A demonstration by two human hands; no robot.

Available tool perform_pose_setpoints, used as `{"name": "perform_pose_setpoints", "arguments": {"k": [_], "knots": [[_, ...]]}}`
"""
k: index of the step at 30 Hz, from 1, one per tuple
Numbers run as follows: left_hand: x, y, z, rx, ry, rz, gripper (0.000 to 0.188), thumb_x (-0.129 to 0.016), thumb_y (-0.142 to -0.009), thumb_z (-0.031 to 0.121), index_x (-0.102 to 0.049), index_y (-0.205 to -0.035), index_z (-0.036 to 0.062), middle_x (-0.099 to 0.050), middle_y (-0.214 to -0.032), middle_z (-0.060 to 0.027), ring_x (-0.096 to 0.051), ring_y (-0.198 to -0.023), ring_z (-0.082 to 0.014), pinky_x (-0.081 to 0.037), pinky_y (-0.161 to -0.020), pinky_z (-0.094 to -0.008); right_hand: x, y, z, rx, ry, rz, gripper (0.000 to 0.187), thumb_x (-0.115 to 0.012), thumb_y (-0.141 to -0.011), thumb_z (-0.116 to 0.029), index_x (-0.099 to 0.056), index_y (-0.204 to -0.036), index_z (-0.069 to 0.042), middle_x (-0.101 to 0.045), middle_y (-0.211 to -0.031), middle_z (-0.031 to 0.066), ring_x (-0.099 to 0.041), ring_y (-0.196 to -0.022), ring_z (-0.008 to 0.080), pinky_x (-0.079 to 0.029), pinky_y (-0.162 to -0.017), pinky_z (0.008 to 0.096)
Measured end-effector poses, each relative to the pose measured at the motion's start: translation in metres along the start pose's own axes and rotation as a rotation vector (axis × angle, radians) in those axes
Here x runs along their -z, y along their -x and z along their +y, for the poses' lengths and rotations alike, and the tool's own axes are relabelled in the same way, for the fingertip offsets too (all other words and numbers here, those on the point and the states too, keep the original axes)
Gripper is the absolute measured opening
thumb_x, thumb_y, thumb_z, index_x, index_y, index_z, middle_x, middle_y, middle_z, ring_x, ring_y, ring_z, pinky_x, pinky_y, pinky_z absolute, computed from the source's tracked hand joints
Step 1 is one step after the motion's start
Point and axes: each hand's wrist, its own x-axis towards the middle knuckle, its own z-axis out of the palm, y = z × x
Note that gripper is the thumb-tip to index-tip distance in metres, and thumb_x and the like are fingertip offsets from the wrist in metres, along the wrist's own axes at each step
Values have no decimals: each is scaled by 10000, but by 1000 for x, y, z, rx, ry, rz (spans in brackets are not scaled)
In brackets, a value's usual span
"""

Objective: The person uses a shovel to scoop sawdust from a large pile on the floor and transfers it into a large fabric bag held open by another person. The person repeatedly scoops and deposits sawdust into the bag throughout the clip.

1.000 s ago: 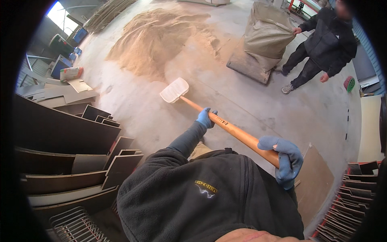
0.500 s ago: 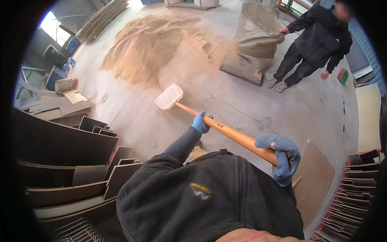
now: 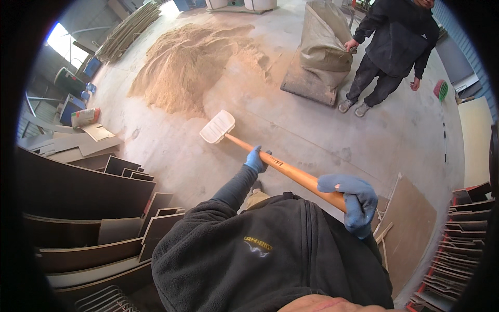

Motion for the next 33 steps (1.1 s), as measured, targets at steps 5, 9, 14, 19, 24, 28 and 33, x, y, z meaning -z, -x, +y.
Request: {"name": "perform_pose_setpoints", "arguments": {"k": [5,9,14,19,24,28,33], "knots": [[-1,2,1,6,5,62,440,-655,-854,408,-515,-1152,117,-665,-1037,-102,-622,-943,-286,-507,-906,-414,3,2,-1,-22,12,-52,274,-441,-799,78,-628,-980,-6,-712,-941,207,-710,-833,304,-556,-805,380],[-3,8,2,24,2,55,438,-653,-855,409,-521,-1153,117,-673,-1024,-93,-629,-924,-276,-511,-898,-388,3,4,-6,-29,34,-64,271,-446,-802,88,-629,-975,-12,-718,-908,187,-713,-791,286,-560,-771,370],[-3,12,2,33,13,58,442,-649,-857,406,-520,-1163,114,-674,-1059,-98,-630,-942,-279,-504,-914,-385,2,2,-9,-10,107,-88,285,-369,-806,89,-629,-902,24,-698,-843,201,-688,-725,270,-546,-730,356],[-4,8,4,33,9,70,451,-644,-859,402,-502,-1190,131,-664,-1115,-108,-621,-1001,-282,-484,-953,-388,2,1,-7,-45,59,-72,223,-469,-807,70,-632,-938,-6,-725,-872,174,-710,-805,285,-556,-776,368],[-1,4,4,23,2,53,449,-640,-863,402,-486,-1198,147,-642,-1168,-122,-611,-1038,-291,-466,-984,-403,1,1,-4,-40,63,-57,249,-427,-807,68,-617,-955,1,-714,-868,187,-698,-779,287,-549,-770,375],[-2,2,3,15,10,52,457,-634,-867,402,-465,-1215,159,-634,-1172,-126,-609,-1040,-305,-459,-992,-416,2,1,-1,16,90,-83,293,-349,-836,89,-578,-998,5,-688,-856,217,-676,-724,288,-541,-751,391],[-5,1,2,-3,10,79,481,-630,-868,410,-463,-1230,141,-637,-1142,-128,-611,-1020,-314,-460,-990,-422,4,-1,3,44,78,-83,295,-350,-843,85,-567,-1022,-1,-687,-844,217,-672,-708,288,-543,-739,398]]}}
